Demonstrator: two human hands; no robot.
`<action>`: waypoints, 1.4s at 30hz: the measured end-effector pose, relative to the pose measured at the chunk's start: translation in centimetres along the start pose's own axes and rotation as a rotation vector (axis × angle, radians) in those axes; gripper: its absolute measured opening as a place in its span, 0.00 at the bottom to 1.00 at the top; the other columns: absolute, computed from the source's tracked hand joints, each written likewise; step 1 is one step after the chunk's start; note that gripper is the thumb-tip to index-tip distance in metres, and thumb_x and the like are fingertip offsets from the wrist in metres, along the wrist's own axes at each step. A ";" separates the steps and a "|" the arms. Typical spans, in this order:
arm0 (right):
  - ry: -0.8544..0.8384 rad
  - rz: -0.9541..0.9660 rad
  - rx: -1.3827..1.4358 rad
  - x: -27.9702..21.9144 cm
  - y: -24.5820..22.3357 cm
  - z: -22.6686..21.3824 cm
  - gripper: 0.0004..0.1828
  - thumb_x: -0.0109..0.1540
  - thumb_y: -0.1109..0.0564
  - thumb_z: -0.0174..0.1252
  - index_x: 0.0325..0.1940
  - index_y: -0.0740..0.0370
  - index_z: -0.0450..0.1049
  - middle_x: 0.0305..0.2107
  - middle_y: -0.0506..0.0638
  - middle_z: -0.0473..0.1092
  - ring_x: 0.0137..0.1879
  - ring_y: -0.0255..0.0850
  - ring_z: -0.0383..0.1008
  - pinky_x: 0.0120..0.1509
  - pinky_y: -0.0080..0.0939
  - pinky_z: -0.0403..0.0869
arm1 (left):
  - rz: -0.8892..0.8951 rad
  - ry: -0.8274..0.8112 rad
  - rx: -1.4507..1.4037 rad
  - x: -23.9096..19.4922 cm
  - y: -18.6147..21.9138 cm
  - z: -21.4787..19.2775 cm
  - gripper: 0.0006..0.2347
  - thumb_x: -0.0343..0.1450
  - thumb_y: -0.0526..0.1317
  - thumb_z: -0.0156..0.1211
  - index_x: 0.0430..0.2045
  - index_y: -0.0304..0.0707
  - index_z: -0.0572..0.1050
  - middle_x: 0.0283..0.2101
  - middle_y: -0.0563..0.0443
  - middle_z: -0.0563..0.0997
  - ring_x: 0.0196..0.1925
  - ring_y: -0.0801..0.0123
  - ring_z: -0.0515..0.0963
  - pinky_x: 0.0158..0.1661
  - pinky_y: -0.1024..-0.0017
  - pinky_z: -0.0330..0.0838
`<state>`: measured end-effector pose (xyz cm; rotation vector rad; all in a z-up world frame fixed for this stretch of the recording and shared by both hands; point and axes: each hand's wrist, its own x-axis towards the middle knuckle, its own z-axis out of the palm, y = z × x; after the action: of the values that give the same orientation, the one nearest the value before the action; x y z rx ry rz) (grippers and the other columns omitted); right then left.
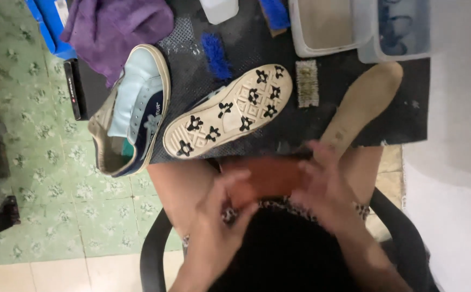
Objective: The person cleans the sole of a sneaker by scrubbing with a brush and wiping with a cloth. They alternate between scrubbing and wiping, occasionally dipping the brush into a container of liquid.
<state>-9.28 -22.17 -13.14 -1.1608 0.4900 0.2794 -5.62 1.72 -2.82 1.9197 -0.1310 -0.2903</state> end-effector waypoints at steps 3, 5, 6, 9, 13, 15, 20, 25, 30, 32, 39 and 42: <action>-0.327 -0.082 -0.912 -2.8 -0.7 2.2 0.51 0.47 0.39 0.77 0.72 0.47 0.67 0.55 0.50 0.67 0.63 0.42 0.70 0.69 0.39 0.63 | -0.138 -0.142 -0.003 -1.3 -1.6 0.4 0.20 0.67 0.35 0.69 0.55 0.46 0.74 0.51 0.52 0.83 0.50 0.70 0.85 0.51 0.76 0.78; -0.318 -0.135 -0.879 -2.7 -0.2 2.5 0.30 0.52 0.43 0.73 0.54 0.52 0.74 0.53 0.51 0.63 0.57 0.40 0.68 0.52 0.34 0.67 | -0.134 -0.149 0.019 -0.7 -2.3 0.2 0.22 0.67 0.35 0.70 0.55 0.49 0.74 0.47 0.56 0.84 0.39 0.73 0.82 0.43 0.78 0.78; -0.303 -0.173 -0.837 -3.3 0.2 2.8 0.13 0.57 0.46 0.68 0.36 0.58 0.81 0.51 0.51 0.59 0.52 0.38 0.67 0.34 0.28 0.71 | -0.141 -0.170 0.043 -0.9 -2.4 0.0 0.23 0.66 0.36 0.72 0.56 0.52 0.73 0.42 0.60 0.85 0.28 0.75 0.79 0.35 0.81 0.77; -0.006 -0.157 -0.517 -1.2 -2.4 2.6 0.27 0.53 0.50 0.63 0.55 0.59 0.70 0.54 0.53 0.75 0.62 0.42 0.74 0.69 0.43 0.68 | 0.080 0.138 0.273 0.5 -4.4 -2.3 0.30 0.62 0.45 0.78 0.58 0.39 0.72 0.61 0.47 0.78 0.66 0.60 0.76 0.69 0.64 0.65; 0.480 -0.006 -0.634 2.8 -7.1 4.2 0.32 0.54 0.53 0.67 0.63 0.61 0.72 0.53 0.53 0.74 0.59 0.43 0.75 0.62 0.40 0.74 | 0.276 0.252 0.587 5.2 -6.5 -7.3 0.34 0.66 0.51 0.76 0.63 0.40 0.66 0.68 0.40 0.67 0.70 0.49 0.67 0.66 0.50 0.60; 0.347 -0.710 -1.024 4.5 -8.8 5.3 0.30 0.69 0.61 0.62 0.73 0.68 0.61 0.67 0.62 0.66 0.70 0.55 0.69 0.73 0.50 0.69 | 0.265 0.053 0.411 7.1 -8.2 -8.7 0.47 0.57 0.49 0.82 0.69 0.34 0.57 0.72 0.34 0.62 0.76 0.43 0.61 0.74 0.46 0.56; 0.179 -1.048 -1.080 14.8 -2.4 6.5 0.18 0.71 0.65 0.58 0.64 0.75 0.70 0.63 0.68 0.67 0.70 0.61 0.67 0.73 0.60 0.68 | 0.184 0.114 0.115 8.5 -11.7 -6.4 0.42 0.53 0.47 0.83 0.61 0.34 0.66 0.64 0.39 0.73 0.68 0.50 0.72 0.68 0.55 0.63; 0.137 -1.024 -1.128 12.2 0.6 11.5 0.22 0.72 0.60 0.54 0.70 0.70 0.68 0.65 0.68 0.65 0.71 0.62 0.65 0.76 0.63 0.61 | 0.176 0.266 -0.067 8.2 -12.0 -5.7 0.36 0.50 0.48 0.84 0.52 0.35 0.75 0.55 0.41 0.82 0.61 0.53 0.80 0.63 0.58 0.70; -0.229 -0.984 -0.884 6.0 -0.4 19.5 0.15 0.67 0.57 0.57 0.57 0.59 0.78 0.46 0.57 0.79 0.52 0.51 0.82 0.63 0.52 0.76 | 0.234 0.260 0.049 8.4 -13.1 -5.4 0.23 0.65 0.35 0.71 0.56 0.37 0.74 0.56 0.44 0.80 0.60 0.54 0.80 0.62 0.61 0.71; -0.317 -0.889 -0.770 6.0 0.8 18.3 0.16 0.67 0.58 0.57 0.59 0.58 0.77 0.53 0.57 0.76 0.60 0.52 0.77 0.70 0.54 0.70 | 0.211 0.250 0.081 7.8 -13.2 -5.5 0.26 0.62 0.36 0.73 0.57 0.38 0.74 0.57 0.46 0.80 0.61 0.55 0.80 0.62 0.62 0.71; 0.540 0.075 -0.216 2.4 -9.3 15.7 0.39 0.60 0.40 0.63 0.72 0.53 0.64 0.67 0.52 0.65 0.74 0.46 0.64 0.77 0.50 0.56 | 0.179 0.251 -0.109 8.8 -11.3 -6.6 0.45 0.50 0.39 0.86 0.63 0.34 0.65 0.64 0.42 0.76 0.69 0.51 0.72 0.71 0.53 0.59; 0.702 0.006 -0.859 4.1 -8.5 11.4 0.43 0.66 0.23 0.53 0.72 0.57 0.66 0.65 0.63 0.64 0.74 0.52 0.60 0.78 0.51 0.46 | 0.254 0.276 -0.148 8.8 -11.6 -6.3 0.45 0.48 0.40 0.87 0.61 0.31 0.67 0.63 0.36 0.75 0.70 0.44 0.69 0.72 0.49 0.55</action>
<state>0.69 -14.99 -4.87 -2.1129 1.0423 0.0656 3.96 9.54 -12.74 1.7546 -0.1623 0.1323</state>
